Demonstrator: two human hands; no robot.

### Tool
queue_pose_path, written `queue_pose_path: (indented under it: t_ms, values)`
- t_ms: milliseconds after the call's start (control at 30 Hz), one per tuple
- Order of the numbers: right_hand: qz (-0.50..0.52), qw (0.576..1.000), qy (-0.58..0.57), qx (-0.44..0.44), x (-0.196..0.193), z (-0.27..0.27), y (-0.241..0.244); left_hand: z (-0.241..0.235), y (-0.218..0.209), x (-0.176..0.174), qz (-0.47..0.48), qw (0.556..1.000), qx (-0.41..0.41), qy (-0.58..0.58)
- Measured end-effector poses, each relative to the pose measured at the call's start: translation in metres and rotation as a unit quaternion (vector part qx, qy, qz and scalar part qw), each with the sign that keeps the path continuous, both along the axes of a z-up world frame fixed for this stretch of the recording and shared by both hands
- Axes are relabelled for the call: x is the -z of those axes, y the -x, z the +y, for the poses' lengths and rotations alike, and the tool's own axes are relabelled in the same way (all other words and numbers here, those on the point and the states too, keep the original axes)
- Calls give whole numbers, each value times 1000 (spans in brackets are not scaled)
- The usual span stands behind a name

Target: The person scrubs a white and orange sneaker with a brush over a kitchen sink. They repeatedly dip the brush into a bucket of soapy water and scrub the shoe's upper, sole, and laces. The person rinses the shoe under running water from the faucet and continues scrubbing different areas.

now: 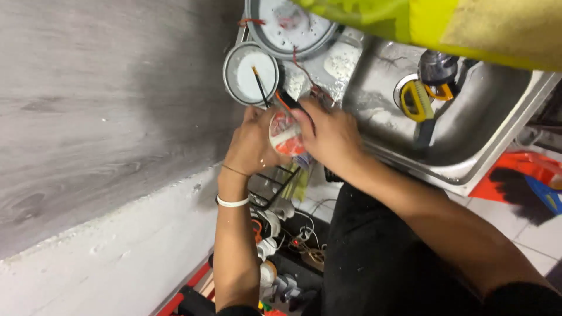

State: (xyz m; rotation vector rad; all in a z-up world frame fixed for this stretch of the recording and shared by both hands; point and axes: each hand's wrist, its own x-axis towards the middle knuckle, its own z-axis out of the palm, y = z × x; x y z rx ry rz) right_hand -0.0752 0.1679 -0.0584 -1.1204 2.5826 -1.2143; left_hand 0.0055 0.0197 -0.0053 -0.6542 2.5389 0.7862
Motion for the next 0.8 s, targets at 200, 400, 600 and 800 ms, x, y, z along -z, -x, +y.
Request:
queue_pose_path:
  t_ms: [200,400,600,800]
  values:
    - [-82,996,16,-32,-14,-3,-6,-4,-11,8,-5,998,31,62]
    - [-80,983,65,-153,24,3,28,-11,-15,10,72,997,-38,6]
    - [-80,981,95,-150,85,-22,74,-8,-39,15,93,993,-62,-41]
    - [85,925,302,-216,59,-80,41,-18,-34,10,80,996,30,-22]
